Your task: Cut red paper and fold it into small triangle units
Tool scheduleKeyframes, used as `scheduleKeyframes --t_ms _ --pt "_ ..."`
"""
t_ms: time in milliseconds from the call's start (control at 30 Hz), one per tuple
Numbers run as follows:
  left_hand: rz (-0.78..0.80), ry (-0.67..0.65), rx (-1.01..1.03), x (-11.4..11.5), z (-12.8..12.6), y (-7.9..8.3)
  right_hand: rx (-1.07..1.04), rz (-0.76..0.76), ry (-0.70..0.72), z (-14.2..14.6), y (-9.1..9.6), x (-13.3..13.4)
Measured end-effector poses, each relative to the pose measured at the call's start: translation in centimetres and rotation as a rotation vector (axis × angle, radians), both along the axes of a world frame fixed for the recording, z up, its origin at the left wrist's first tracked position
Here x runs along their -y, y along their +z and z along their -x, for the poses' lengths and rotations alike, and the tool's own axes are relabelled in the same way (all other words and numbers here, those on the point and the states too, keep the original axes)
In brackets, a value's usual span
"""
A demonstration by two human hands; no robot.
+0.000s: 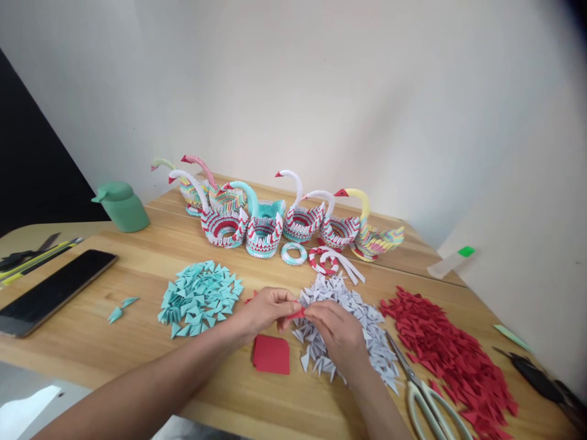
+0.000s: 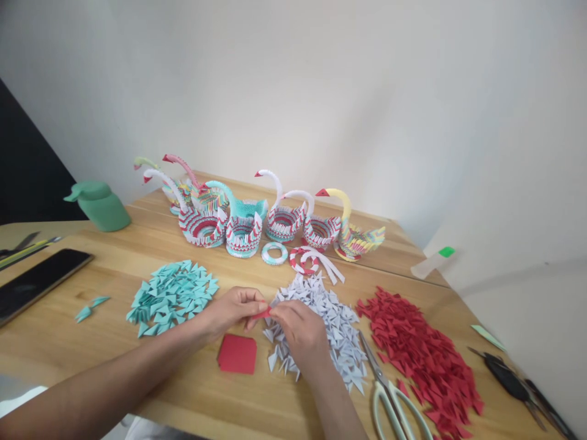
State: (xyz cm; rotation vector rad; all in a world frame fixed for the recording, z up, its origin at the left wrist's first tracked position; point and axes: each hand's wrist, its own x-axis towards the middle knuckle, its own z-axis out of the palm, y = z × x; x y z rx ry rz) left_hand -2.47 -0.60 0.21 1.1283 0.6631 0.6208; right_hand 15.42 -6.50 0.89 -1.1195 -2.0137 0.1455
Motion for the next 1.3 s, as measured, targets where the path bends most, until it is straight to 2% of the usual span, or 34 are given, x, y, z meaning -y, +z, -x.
scheduleKeyframes --t_ms 233,400,567,700,833,1000,1067,1200,1300 --pt "-0.083 -0.007 -0.066 -0.1 0.1 -0.3 0.0 0.029 0.005 0.2 -0.1 -0.3" --pt "-0.335 0.029 -0.223 0.0 0.4 0.0 0.005 0.066 0.006 0.3 -0.1 -0.4" --pt "-0.544 0.033 -0.256 0.1 0.6 0.7 -0.12 0.214 -0.069 0.5 0.1 -0.2" --pt "-0.628 0.033 -0.266 0.2 0.6 0.8 -0.259 0.364 -0.172 0.7 0.0 0.0" --pt "-0.576 0.036 -0.242 0.3 0.4 0.3 -0.366 0.415 -0.2 0.9 -0.2 0.2" --pt "-0.32 0.018 -0.059 0.1 -0.1 -0.5 -0.514 0.482 -0.11 1.0 -0.5 0.2" --pt "-0.264 0.016 -0.025 0.0 -0.2 -0.5 -0.557 0.513 -0.085 1.0 -0.5 0.2" --pt "-0.363 0.052 -0.108 0.3 -0.2 0.0 -0.539 0.597 -0.072 1.0 -0.2 0.1" --pt "-0.449 0.057 -0.189 0.6 -0.2 0.2 -0.485 0.596 -0.093 1.1 0.1 0.2"
